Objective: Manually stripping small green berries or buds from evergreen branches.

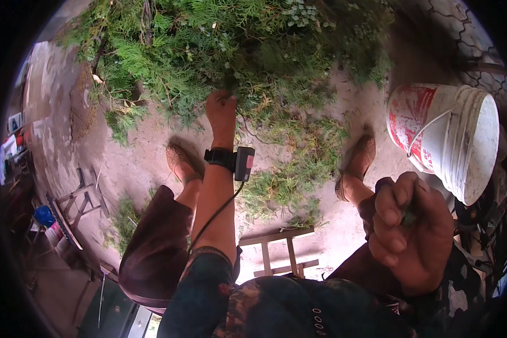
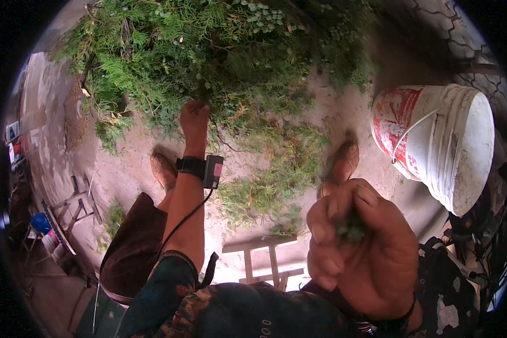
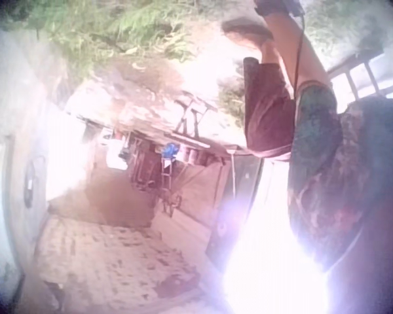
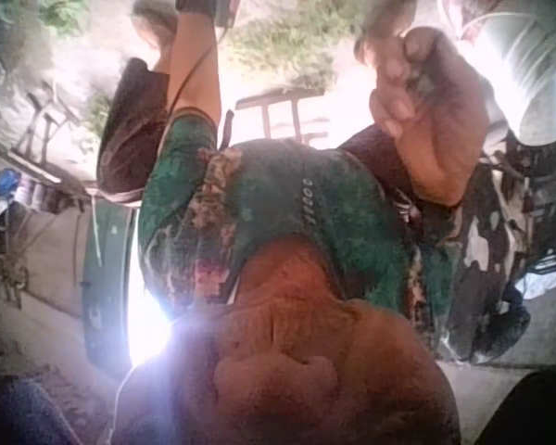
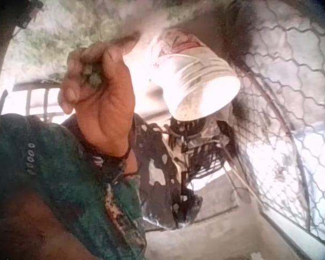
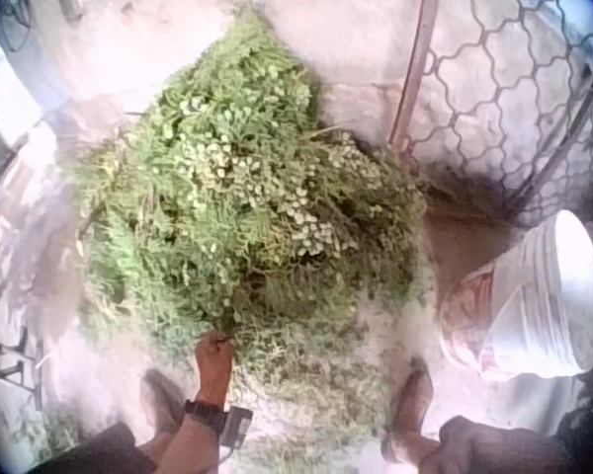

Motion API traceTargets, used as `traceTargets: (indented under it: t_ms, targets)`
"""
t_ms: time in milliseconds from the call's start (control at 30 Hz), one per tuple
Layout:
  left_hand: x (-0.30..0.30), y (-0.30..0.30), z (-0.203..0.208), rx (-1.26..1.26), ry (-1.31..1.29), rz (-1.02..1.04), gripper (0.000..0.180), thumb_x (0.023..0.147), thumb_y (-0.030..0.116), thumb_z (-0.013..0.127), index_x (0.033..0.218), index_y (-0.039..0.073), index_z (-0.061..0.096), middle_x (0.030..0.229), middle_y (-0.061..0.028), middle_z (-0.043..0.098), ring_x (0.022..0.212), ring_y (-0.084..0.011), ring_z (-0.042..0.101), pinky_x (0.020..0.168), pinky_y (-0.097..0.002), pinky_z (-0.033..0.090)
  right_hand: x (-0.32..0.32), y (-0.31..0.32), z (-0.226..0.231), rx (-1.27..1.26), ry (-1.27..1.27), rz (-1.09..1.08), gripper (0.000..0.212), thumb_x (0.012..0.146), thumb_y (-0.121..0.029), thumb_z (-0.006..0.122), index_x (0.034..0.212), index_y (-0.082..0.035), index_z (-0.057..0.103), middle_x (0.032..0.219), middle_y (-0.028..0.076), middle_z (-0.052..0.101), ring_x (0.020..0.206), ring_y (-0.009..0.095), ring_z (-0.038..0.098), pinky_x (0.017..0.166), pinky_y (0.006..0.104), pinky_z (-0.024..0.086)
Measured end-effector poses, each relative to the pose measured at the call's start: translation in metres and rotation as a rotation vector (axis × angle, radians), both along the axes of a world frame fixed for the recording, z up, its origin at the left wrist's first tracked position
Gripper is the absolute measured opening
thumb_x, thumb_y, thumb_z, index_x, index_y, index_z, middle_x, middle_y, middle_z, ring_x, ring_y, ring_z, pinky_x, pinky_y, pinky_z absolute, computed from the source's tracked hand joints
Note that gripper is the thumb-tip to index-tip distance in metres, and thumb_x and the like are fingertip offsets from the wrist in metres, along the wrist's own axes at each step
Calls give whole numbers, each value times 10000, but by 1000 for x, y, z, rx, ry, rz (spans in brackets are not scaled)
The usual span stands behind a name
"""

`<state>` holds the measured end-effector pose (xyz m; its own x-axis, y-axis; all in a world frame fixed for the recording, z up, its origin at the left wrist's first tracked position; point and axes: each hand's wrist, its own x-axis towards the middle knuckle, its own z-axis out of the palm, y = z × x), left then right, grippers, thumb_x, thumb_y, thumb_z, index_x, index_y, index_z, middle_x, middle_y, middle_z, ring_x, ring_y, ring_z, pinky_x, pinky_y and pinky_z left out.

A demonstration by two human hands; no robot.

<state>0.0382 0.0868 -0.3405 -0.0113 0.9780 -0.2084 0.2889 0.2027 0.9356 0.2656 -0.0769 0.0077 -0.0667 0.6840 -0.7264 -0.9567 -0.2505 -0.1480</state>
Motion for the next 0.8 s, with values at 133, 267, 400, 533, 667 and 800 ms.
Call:
traceTargets:
  t_ms: [133, 267, 400, 533, 667, 800]
  targets:
    - [7, -22, 38, -345, -275, 204, 301, 826, 54, 557, 1108, -28, 494, 944, -90, 581, 809, -168, 566, 689, -282, 460, -5, -8, 2, 58, -21, 38, 271, 949, -257, 348, 937, -10, 459, 859, 152, 498, 569, 192, 509, 486, 319, 463]
    - [-3, -33, 55, -469, -766, 26, 275, 843, 4, 495, 1118, -5, 497, 943, -102, 581, 810, -189, 573, 686, -318, 491, -14, -12, 13, 63, -46, 49, 283, 964, -237, 322, 897, 3, 457, 823, 141, 493, 546, 167, 488, 441, 316, 467]
    - [4, -45, 86, -539, -857, -122, 250, 814, 16, 474, 1059, 5, 523, 873, -92, 577, 741, -200, 591, 672, -310, 499, -18, -22, 18, 98, -77, 48, 278, 965, -233, 322, 916, 3, 460, 820, 130, 494, 556, 165, 485, 459, 318, 468]
    - [-9, -59, 107, -606, -1006, -124, 227, 771, 54, 501, 994, 24, 526, 773, -79, 537, 647, -193, 519, 613, -314, 438, -26, -26, 17, 149, -90, 74, 260, 958, -230, 347, 947, -2, 473, 830, 112, 503, 579, 159, 483, 466, 297, 439]
    - [-31, -76, 119, -642, -1104, -128, 214, 734, 92, 518, 945, 58, 516, 717, -69, 480, 592, -174, 430, 566, -298, 357, -29, -36, 3, 239, -73, 104, 237, 927, -246, 428, 924, -31, 527, 825, 89, 541, 592, 147, 505, 486, 287, 415]
    - [-22, -94, 140, -663, -1130, -166, 224, 734, 110, 527, 953, 69, 511, 728, -60, 469, 589, -165, 413, 567, -292, 347, -19, -38, -6, 306, -92, 105, 207, 895, -249, 493, 894, -49, 545, 805, 72, 565, 613, 152, 520, 527, 298, 404]
